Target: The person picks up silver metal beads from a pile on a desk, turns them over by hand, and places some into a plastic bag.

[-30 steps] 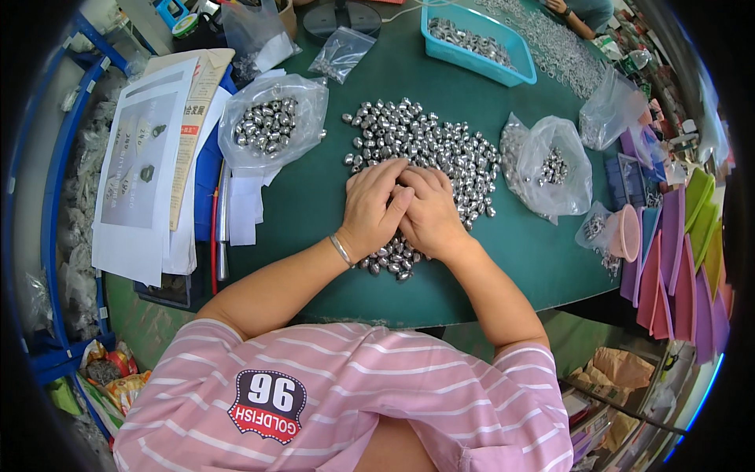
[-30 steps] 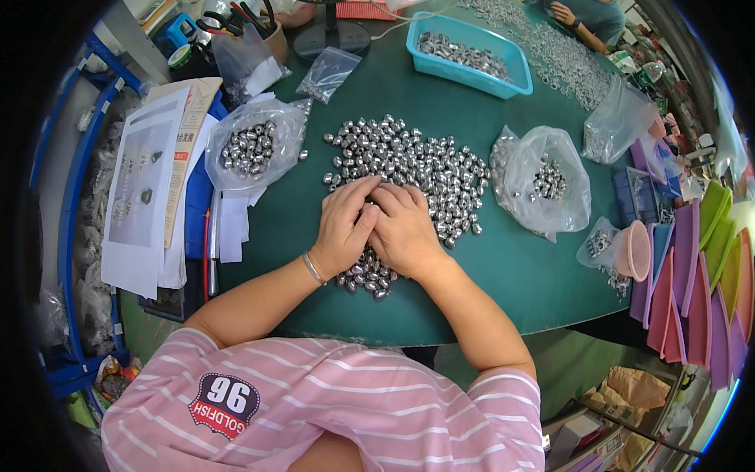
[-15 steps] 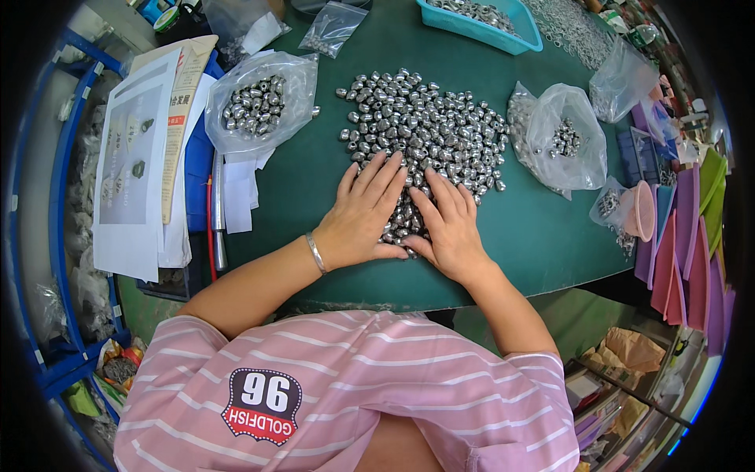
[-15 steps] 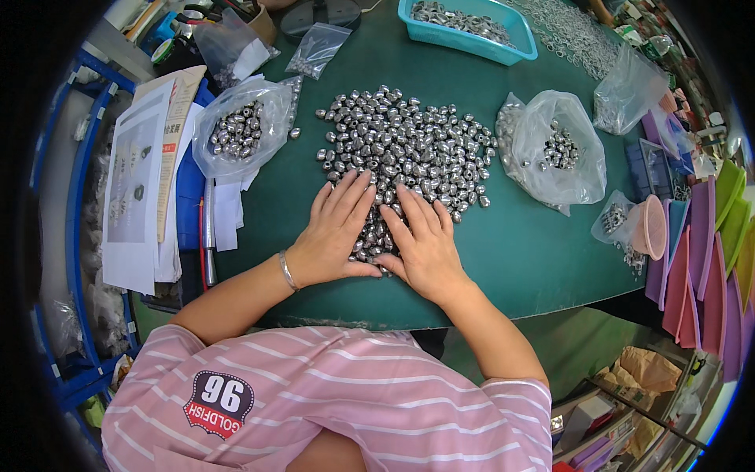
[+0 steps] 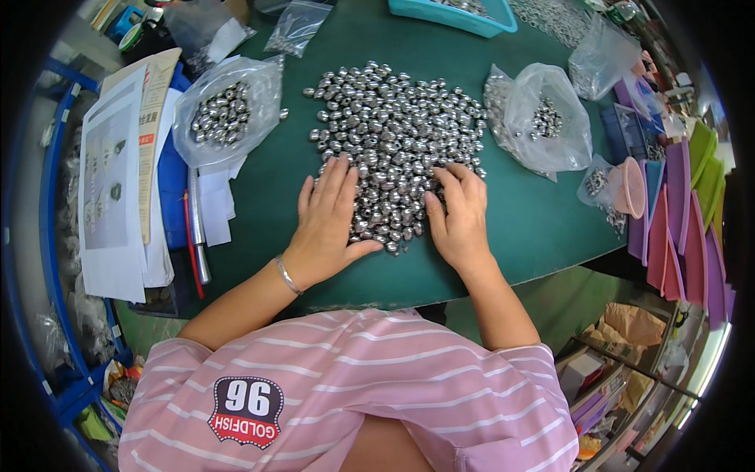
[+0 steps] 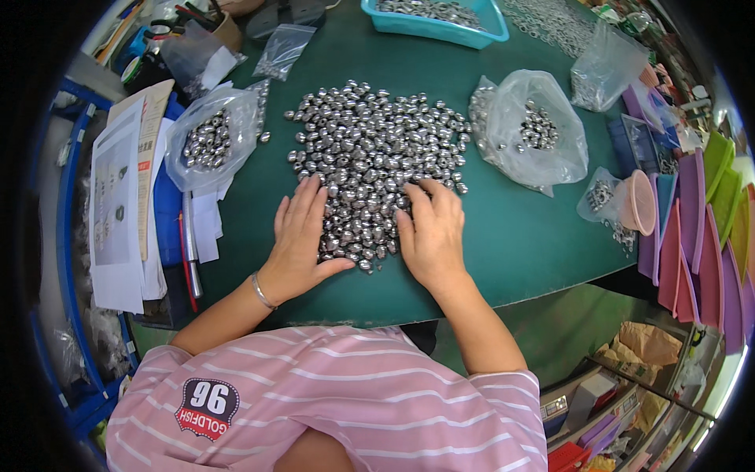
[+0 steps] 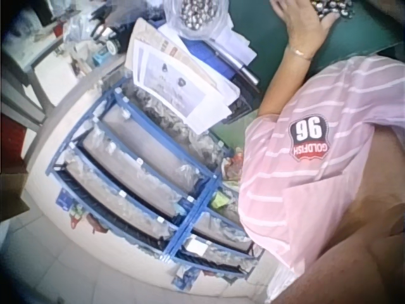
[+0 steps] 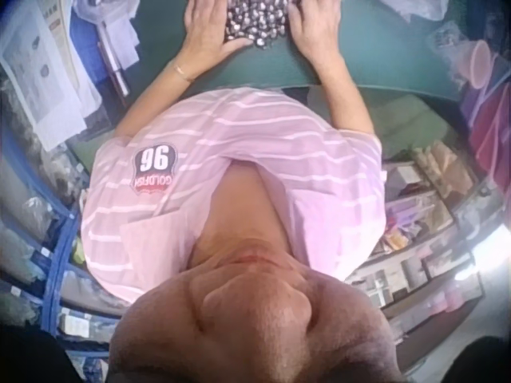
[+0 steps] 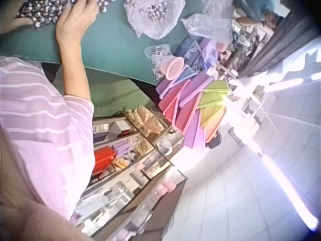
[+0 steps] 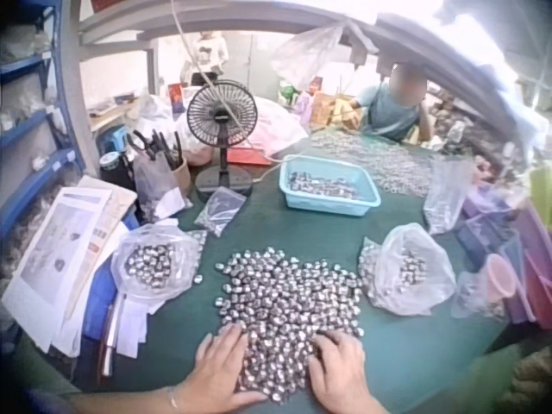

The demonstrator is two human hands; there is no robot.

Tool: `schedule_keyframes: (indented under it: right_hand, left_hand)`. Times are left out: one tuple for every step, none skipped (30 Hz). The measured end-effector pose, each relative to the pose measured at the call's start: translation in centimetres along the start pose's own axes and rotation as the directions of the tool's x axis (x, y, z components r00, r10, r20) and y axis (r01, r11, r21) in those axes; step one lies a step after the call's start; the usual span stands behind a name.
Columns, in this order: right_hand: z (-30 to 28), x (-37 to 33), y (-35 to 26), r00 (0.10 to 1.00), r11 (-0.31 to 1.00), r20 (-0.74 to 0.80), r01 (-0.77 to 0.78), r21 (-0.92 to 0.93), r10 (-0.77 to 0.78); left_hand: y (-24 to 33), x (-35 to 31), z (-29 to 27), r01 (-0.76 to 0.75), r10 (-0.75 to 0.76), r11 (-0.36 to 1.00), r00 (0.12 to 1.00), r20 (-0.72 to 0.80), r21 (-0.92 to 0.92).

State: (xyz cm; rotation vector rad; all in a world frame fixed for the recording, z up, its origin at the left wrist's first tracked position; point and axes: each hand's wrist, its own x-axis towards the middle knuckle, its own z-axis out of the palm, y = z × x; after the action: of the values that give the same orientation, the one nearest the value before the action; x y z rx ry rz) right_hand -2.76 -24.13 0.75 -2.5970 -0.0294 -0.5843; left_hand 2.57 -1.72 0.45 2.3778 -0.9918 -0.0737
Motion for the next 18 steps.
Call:
schedule_keyframes:
  right_hand:
    - [-0.2,0.3,0.0,1.000,0.999,0.010,0.005,0.044,-0.005]
    - [-0.6,0.9,0.6,0.998,0.999,-0.057,0.026,-0.026,-0.027]
    - [-1.0,1.8,1.8,0.984,0.993,-0.161,0.060,-0.100,-0.075]
    - [-1.7,2.8,3.1,0.966,0.981,-0.244,0.039,-0.192,-0.086]
    - [-2.5,3.7,4.5,0.941,0.960,-0.322,0.012,-0.279,-0.106]
    - [-3.1,4.4,5.8,0.934,0.947,-0.351,-0.057,-0.318,-0.062]
    - [-3.5,4.9,7.0,0.924,0.929,-0.383,-0.123,-0.350,-0.022]
    - [-3.9,4.9,7.9,0.948,0.911,-0.317,-0.146,-0.386,0.018]
    - [-3.9,4.8,9.1,0.966,0.892,-0.251,-0.164,-0.421,0.059]
    - [-3.9,4.9,9.9,0.978,0.872,-0.184,-0.177,-0.457,0.102]
    - [-3.8,5.0,10.7,0.979,0.880,-0.190,-0.150,-0.452,0.069]
    - [-3.6,5.1,11.2,0.980,0.886,-0.193,-0.123,-0.447,0.039]
    - [-3.6,5.2,11.6,0.980,0.891,-0.197,-0.097,-0.444,0.009]
    - [-3.6,5.4,12.1,0.981,0.905,-0.191,-0.083,-0.418,0.001]
    - [-3.8,5.6,12.2,0.986,0.929,-0.163,-0.101,-0.355,0.045]
    - [-4.0,5.9,12.3,0.987,0.949,-0.131,-0.123,-0.291,0.088]
    - [-4.3,6.1,12.4,0.987,0.963,-0.097,-0.147,-0.227,0.128]
    - [-4.6,6.5,12.2,0.981,0.960,-0.074,-0.192,-0.203,0.181]
  left_hand:
    - [-0.1,0.0,0.0,0.002,-0.002,1.000,1.000,-0.001,0.006]
    - [-0.4,-0.2,0.3,-0.004,0.004,1.000,1.000,-0.012,0.016]
    - [-0.6,-0.3,0.5,0.003,-0.003,1.000,1.000,-0.018,0.013]
    - [-0.8,-0.4,0.6,0.009,-0.009,1.000,1.000,-0.019,0.012]
    - [-0.8,-0.4,0.6,0.017,-0.017,1.000,1.000,-0.021,0.013]
    - [-0.6,-0.2,0.5,0.027,-0.027,1.000,1.000,-0.005,0.006]
    - [-0.5,-0.1,0.5,0.024,-0.024,1.000,1.000,-0.004,0.005]
    - [-0.4,-0.1,0.4,0.024,-0.024,1.000,1.000,-0.005,0.005]
    - [-0.5,-0.1,0.5,0.024,-0.024,1.000,1.000,-0.007,0.007]
    - [-0.5,-0.1,0.5,0.024,-0.023,1.000,1.000,-0.006,0.014]
    - [-0.5,0.0,0.5,0.019,-0.019,1.000,1.000,-0.006,0.008]
    - [-0.5,0.0,0.6,0.016,-0.016,1.000,1.000,-0.004,-0.001]
    - [-0.5,0.0,0.6,0.011,-0.011,1.000,1.000,-0.002,-0.011]
    - [-0.5,0.0,0.5,0.012,-0.012,1.000,1.000,0.000,-0.012]
    - [-0.5,-0.1,0.4,0.016,-0.016,1.000,1.000,0.000,-0.010]
    - [-0.6,-0.1,0.5,0.020,-0.020,1.000,1.000,-0.001,-0.008]
    - [-0.7,-0.2,0.5,0.023,-0.023,1.000,1.000,-0.001,-0.006]
    - [-0.7,-0.3,0.4,0.026,-0.026,1.000,1.000,-0.009,0.003]
